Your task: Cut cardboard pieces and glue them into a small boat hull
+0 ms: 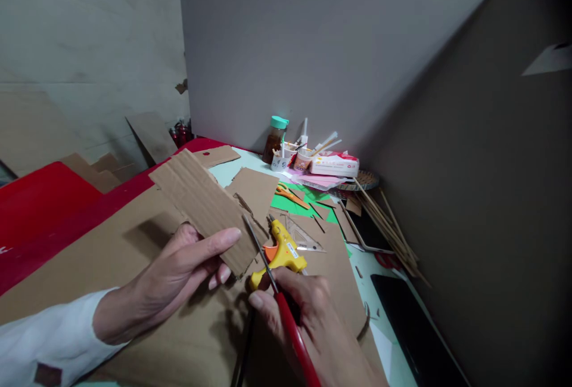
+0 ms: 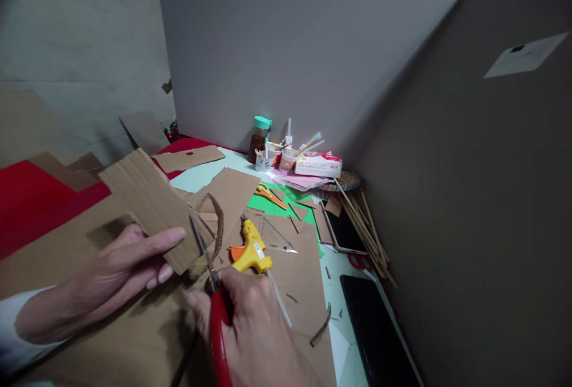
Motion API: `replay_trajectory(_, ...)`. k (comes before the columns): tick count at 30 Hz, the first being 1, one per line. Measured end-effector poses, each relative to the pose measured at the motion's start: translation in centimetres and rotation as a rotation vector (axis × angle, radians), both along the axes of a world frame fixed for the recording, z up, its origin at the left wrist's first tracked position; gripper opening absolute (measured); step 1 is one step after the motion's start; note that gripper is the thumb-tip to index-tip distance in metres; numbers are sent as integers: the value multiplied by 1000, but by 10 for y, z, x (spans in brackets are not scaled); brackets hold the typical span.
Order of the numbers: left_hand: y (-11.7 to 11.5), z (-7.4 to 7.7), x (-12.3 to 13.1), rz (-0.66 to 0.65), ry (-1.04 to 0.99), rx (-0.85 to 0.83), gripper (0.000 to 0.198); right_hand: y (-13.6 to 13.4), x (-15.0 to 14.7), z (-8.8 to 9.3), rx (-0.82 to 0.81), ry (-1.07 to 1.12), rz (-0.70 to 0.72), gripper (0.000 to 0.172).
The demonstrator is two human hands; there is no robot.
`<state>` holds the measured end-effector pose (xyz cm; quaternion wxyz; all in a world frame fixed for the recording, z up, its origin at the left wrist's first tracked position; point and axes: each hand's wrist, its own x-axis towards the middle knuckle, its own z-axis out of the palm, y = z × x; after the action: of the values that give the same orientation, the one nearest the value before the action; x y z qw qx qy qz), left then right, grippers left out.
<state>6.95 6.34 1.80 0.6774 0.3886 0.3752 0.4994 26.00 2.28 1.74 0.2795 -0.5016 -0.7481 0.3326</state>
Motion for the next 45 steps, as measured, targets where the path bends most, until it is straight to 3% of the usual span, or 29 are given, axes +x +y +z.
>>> replay_trajectory(5,-6,-3,2,-85,117,-7,31,-4,0,6,-86,-22,-74,41)
replay_trajectory(8,-9,-4,2,-101,197,11,38,-5,0,7,-92,-16,-38,39)
replay_trajectory(12,-11,-2,3,-119,163,-1,47,-4,-1,2,-49,-13,-1,37)
replay_trajectory(16,-12,-2,4,-90,129,9,44,-5,-1,-1,-5,-24,-21,38)
replay_trajectory(22,-15,-13,-3,-237,390,68,57,-9,1,0,-8,-80,-100,46)
replay_trajectory(26,-18,-19,-4,-266,337,74,54,-8,1,-2,56,-71,-46,44)
replay_trajectory(32,-17,-22,-1,-285,206,21,51,-5,-2,2,21,23,-27,39)
replay_trajectory(36,-13,-15,-2,-252,24,-88,41,-6,-2,7,20,8,4,40)
replay_trajectory(41,-9,1,-4,-56,15,-90,32,-8,-1,13,-24,9,-19,44)
replay_trajectory(45,-11,1,-3,-131,81,-70,29,-9,0,19,-86,-22,-15,41)
